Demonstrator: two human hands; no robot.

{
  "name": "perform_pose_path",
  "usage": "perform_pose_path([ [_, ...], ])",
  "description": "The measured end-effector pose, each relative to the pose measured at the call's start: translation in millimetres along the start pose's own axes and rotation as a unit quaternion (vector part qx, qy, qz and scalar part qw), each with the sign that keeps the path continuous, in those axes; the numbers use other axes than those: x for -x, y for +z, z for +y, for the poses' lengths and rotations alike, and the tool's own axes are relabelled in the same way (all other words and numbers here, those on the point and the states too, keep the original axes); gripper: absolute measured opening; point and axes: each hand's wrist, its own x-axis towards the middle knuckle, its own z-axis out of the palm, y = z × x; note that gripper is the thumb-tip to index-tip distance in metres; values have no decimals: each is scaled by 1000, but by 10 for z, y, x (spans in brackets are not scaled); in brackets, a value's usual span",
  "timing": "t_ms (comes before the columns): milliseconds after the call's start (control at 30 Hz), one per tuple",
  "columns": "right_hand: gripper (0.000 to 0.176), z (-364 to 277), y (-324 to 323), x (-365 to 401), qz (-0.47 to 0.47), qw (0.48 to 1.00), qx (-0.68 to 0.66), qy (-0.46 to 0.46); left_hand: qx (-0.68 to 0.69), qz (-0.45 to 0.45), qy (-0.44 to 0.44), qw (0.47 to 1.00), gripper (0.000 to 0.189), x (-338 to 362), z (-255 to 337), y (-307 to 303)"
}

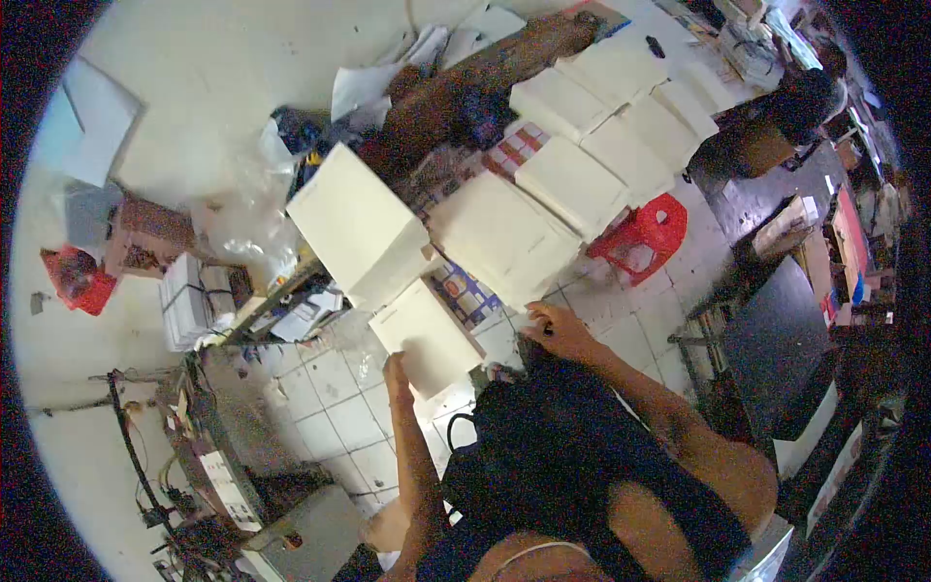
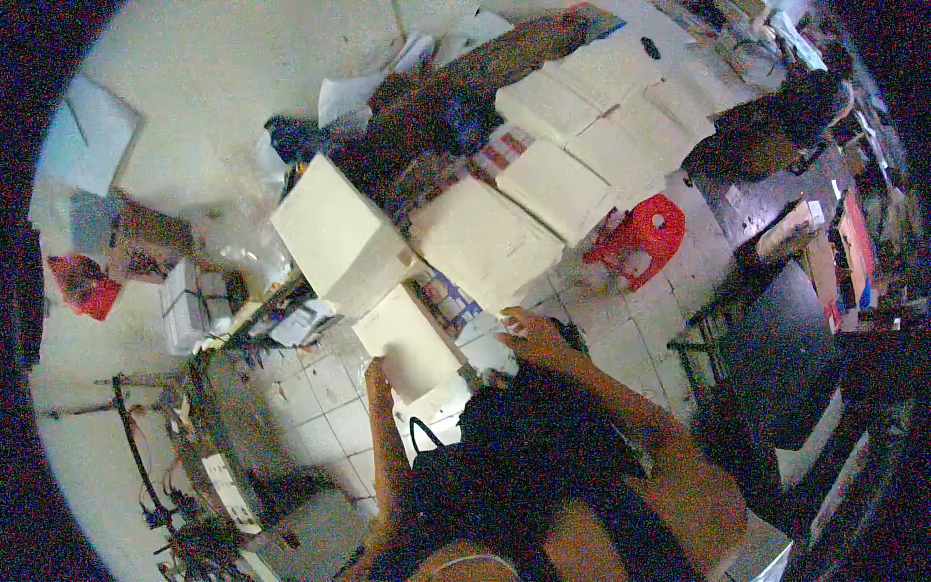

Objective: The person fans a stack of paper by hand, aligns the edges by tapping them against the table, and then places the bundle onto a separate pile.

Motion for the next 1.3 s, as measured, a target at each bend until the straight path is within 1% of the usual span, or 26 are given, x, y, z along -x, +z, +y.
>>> perform_pose_path([
  [33,48,20,-151,19,24,999,18,13,-91,28,27,995,38,-147,-94,16],
  [67,48,176,-296,-26,40,999,18,17,-144,211,109,961,50,131,354,190],
  [133,48,511,-465,-193,68,997,16,30,29,178,136,974,53,550,1397,342],
  [167,48,459,-577,-256,84,996,19,28,110,162,141,970,54,711,1729,442],
  [233,49,329,-853,-480,109,993,22,24,120,85,242,959,55,834,2109,770],
  [300,56,403,-981,-793,99,994,39,-15,87,-84,150,981,55,666,2121,1195],
  [333,61,456,-1035,-927,95,994,49,-34,82,-123,62,987,62,642,2122,1471],
  [367,63,629,-998,-1107,89,989,95,-74,70,-160,-28,984,69,619,2123,1748],
  [400,65,859,-902,-1336,83,980,142,-116,67,-170,-102,978,75,529,2023,2012],
  [433,67,1001,-891,-1526,79,966,187,-158,57,-157,-144,975,81,400,1832,2242],
  [467,72,940,-981,-1653,-26,978,177,-109,37,-132,-149,979,88,266,1617,2449],
  [533,76,957,-1024,-1754,-52,957,232,-167,-34,-89,-138,986,101,39,1206,2712],
  [567,78,933,-986,-1717,-71,944,256,-194,-73,-82,-114,987,108,-15,1078,2722],
  [600,83,688,-1139,-1691,-194,932,280,-123,-142,-114,-57,982,111,-37,1059,2671],
  [700,83,747,-1196,-1658,-225,918,282,-165,-101,-13,-15,995,108,-59,979,2694],
  [733,85,957,-1105,-1725,-221,921,247,-203,-70,5,-6,998,107,-88,957,2651],
  [833,84,864,-1257,-1823,-277,928,201,-149,125,-100,-91,983,81,326,1859,2538],
  [867,84,806,-1286,-1847,-290,925,200,-141,88,-65,-183,977,73,261,1957,2483],
  [933,84,722,-1345,-1858,-309,923,199,-116,137,-71,-262,953,64,200,2099,2493],
  [1000,84,722,-1329,-1832,-282,921,230,-140,307,-153,-239,908,60,203,2089,2611],
  [1033,84,740,-1314,-1821,-267,920,246,-149,291,-161,-191,923,61,230,2072,2648],
  [1067,84,769,-1287,-1825,-268,927,225,-136,275,-170,-143,935,62,289,2101,2661],
  [1133,84,928,-1141,-1856,-223,938,216,-157,306,-190,-216,908,59,45,1914,2580],
  [1233,82,984,-1017,-1792,-173,948,212,-164,296,-225,-165,913,58,375,2453,2712],
  [1267,81,964,-1045,-1799,-159,949,216,-164,288,-230,-187,911,58,324,2398,2694],
  [1300,80,902,-1080,-1815,-184,948,218,-142,281,-235,-208,907,59,245,2322,2659],
])
